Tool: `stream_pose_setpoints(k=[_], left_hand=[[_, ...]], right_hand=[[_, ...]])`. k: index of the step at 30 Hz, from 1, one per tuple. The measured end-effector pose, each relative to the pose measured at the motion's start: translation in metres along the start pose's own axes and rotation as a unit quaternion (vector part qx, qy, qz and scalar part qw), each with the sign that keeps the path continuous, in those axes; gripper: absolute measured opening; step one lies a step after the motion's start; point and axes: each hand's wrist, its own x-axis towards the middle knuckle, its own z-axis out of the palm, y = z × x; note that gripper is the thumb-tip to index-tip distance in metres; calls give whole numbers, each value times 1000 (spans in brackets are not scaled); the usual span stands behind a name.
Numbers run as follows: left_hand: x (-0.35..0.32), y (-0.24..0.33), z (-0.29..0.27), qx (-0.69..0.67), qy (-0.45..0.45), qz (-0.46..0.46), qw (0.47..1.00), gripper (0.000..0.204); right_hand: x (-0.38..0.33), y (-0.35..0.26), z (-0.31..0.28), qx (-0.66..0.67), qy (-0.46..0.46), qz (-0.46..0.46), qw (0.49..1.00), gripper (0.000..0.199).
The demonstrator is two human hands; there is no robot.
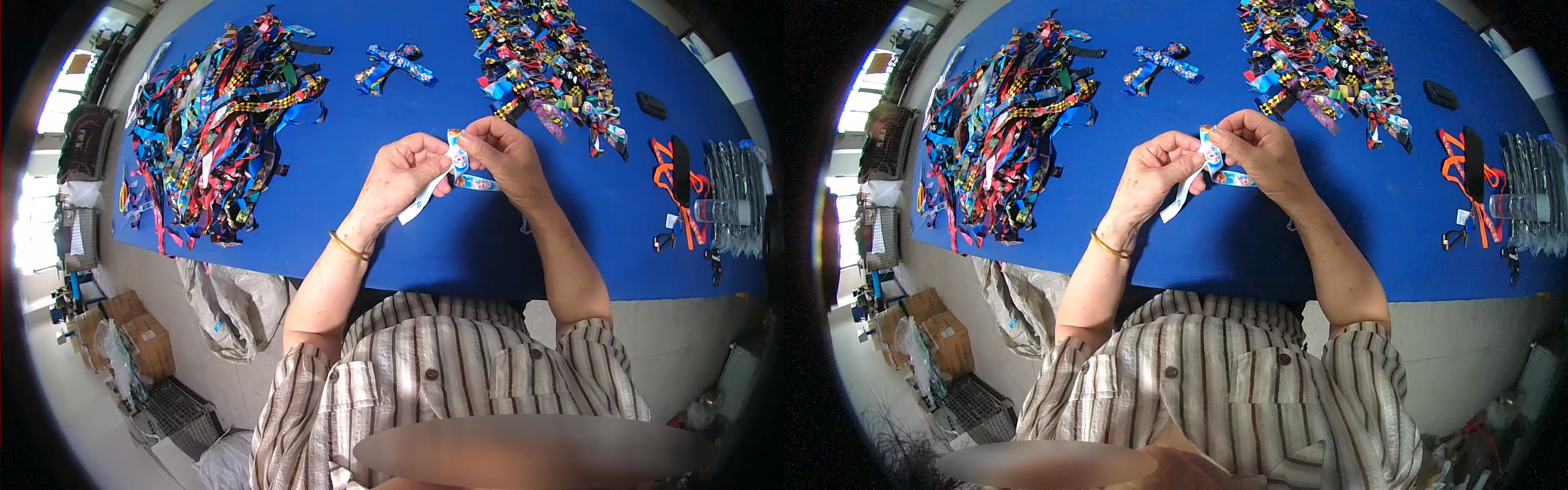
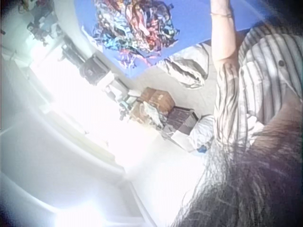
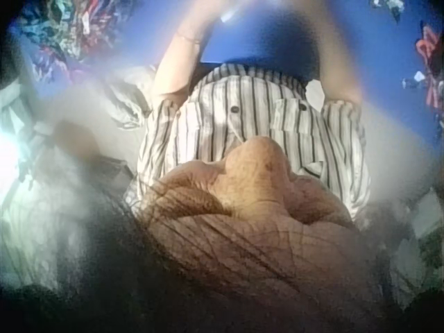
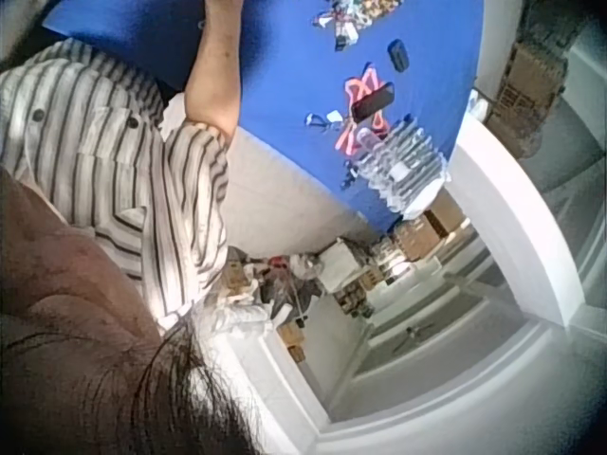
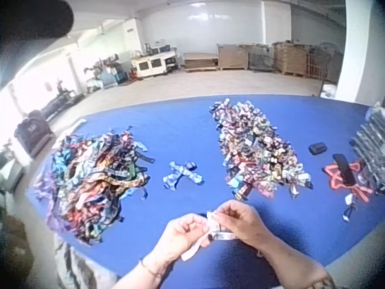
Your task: Assembling decorative ribbon bows from strips of printed fabric in a factory setting.
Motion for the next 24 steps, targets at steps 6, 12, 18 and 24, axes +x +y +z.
stream_pose_setpoints(k=[6,12,18,24], left_hand=[[0,1,4,1,2,4,1000,14],[1,-9,1,22,7,25,999,13],[0,-8,3,45,1,19,999,14],[0,-10,5,21,-7,13,1000,19]], right_hand=[[0,2,1,-47,9,-32,998,12],[-2,-1,7,-69,11,-53,996,12],[-4,-2,10,-44,-27,-50,997,13],[-2,4,5,-179,-3,-129,975,11]])
